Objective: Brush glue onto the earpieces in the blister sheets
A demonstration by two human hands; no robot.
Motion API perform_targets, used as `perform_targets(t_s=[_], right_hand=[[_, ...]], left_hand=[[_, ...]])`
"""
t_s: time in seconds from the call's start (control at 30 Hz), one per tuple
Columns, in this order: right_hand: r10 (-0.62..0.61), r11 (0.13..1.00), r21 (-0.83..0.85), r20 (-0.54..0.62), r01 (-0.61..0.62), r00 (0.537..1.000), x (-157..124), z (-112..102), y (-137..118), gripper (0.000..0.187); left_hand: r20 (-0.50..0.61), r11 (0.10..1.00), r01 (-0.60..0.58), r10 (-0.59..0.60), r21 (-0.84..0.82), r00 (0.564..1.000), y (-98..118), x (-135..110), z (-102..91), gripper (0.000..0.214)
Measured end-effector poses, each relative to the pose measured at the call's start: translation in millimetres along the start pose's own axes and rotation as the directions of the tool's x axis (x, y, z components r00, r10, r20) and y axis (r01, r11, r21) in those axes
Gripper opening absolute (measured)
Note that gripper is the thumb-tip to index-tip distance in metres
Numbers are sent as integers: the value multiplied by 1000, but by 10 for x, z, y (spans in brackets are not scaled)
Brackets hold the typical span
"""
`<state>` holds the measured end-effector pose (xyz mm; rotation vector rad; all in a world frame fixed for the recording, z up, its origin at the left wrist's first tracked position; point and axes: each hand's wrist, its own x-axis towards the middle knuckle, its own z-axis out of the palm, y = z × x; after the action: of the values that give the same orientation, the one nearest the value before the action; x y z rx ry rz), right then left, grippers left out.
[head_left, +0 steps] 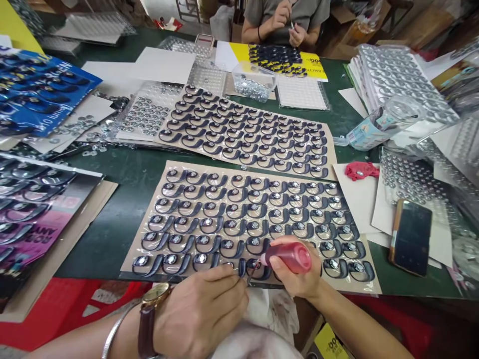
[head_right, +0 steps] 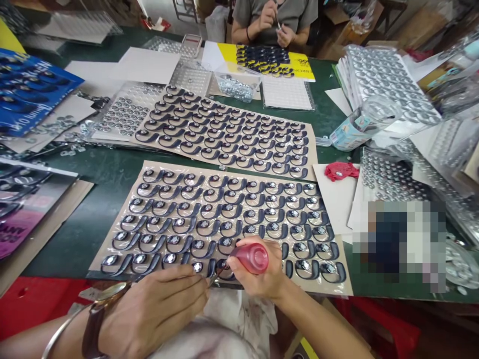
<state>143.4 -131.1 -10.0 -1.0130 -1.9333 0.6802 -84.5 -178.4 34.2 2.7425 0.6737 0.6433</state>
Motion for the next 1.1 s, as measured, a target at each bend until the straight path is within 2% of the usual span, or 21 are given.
perform_targets(t_s=[0.23,0.7,1.1], right_hand=[[-6,1000,17,-38,6,999,23,8,-7,13],[85,994,75,-49,-81,995,-67,2,44,15],[61,994,95,-79,-54,995,8,0,19,10]], left_hand=[[18,1000,-5,5,6,1000,-17,3,-21,40],[-1,1000,13,-13,-16,1000,-27,45,-54,43],[5,999,23,-22,-31,1000,-48,28,-55,43]])
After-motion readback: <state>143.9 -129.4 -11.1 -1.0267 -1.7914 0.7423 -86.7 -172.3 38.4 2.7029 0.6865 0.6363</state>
